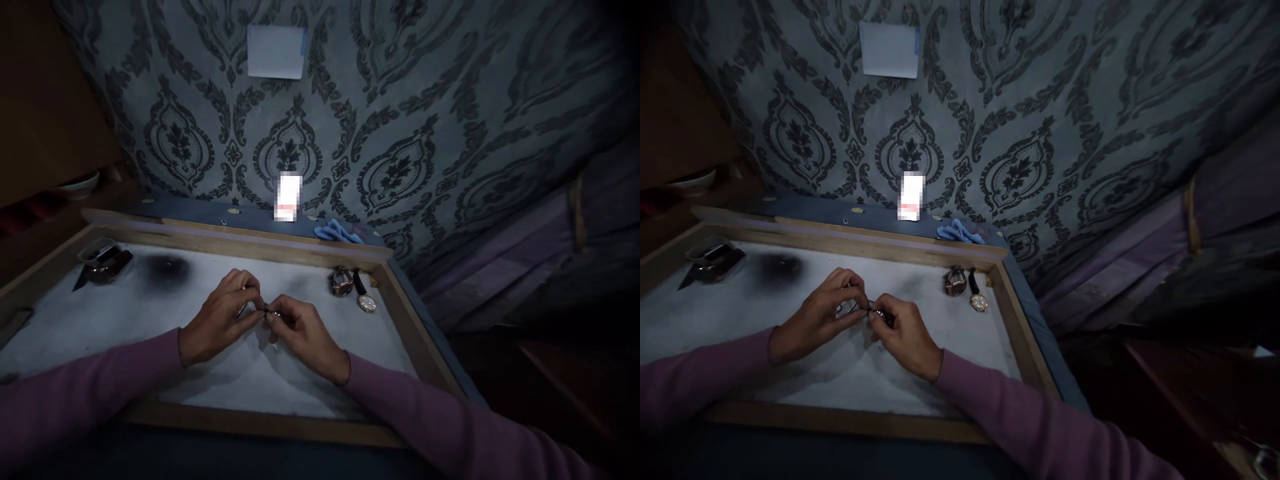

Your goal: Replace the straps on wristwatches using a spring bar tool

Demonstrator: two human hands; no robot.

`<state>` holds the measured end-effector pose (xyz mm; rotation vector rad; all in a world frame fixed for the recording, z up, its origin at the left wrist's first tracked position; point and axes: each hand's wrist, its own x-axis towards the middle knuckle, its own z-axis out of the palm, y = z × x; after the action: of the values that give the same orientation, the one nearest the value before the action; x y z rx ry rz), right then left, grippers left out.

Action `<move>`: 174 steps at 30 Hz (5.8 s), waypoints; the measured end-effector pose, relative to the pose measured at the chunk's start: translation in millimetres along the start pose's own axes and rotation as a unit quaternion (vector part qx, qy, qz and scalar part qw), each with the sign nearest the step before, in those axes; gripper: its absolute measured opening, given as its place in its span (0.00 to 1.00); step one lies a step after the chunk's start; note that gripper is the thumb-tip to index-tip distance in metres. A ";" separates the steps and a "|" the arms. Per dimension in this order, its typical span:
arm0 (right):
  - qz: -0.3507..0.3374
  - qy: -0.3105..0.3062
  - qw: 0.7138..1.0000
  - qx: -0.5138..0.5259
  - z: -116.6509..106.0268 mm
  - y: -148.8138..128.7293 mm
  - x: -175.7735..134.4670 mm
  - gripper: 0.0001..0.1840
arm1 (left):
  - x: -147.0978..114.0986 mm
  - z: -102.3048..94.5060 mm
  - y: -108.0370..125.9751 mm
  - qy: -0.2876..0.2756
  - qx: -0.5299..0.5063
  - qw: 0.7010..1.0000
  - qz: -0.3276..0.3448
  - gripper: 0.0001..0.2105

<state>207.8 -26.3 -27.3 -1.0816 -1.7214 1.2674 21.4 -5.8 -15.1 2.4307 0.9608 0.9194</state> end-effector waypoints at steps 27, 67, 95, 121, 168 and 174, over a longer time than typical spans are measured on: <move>-0.064 0.029 0.996 -0.056 -0.9 -4.7 -3.5 0.05 | 4.9 1.0 8.7 -0.011 -0.075 0.996 -0.050 0.04; 0.047 0.011 0.992 0.118 -7.5 -5.6 5.6 0.14 | 11.3 3.1 0.8 -0.091 -0.471 0.810 -0.338 0.09; 0.085 0.025 0.979 0.185 -10.2 -4.7 8.8 0.15 | 14.2 3.2 -2.3 -0.057 -0.470 0.833 -0.288 0.11; 0.121 0.005 0.960 0.253 -13.7 -4.0 11.0 0.11 | 13.4 -5.1 -18.4 -0.071 -0.483 0.836 -0.250 0.12; 0.129 -0.044 0.950 0.281 -12.3 -2.3 10.1 0.15 | 12.6 -2.9 -1.9 -0.091 -0.420 0.868 -0.248 0.11; 0.128 -0.045 0.954 0.269 -12.6 -1.7 9.7 0.15 | 13.5 -4.9 -0.6 -0.096 -0.409 0.874 -0.244 0.10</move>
<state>215.2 -13.2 -21.8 -0.9412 -1.2020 1.8370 25.3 4.7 -6.0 1.4372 0.8189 0.6812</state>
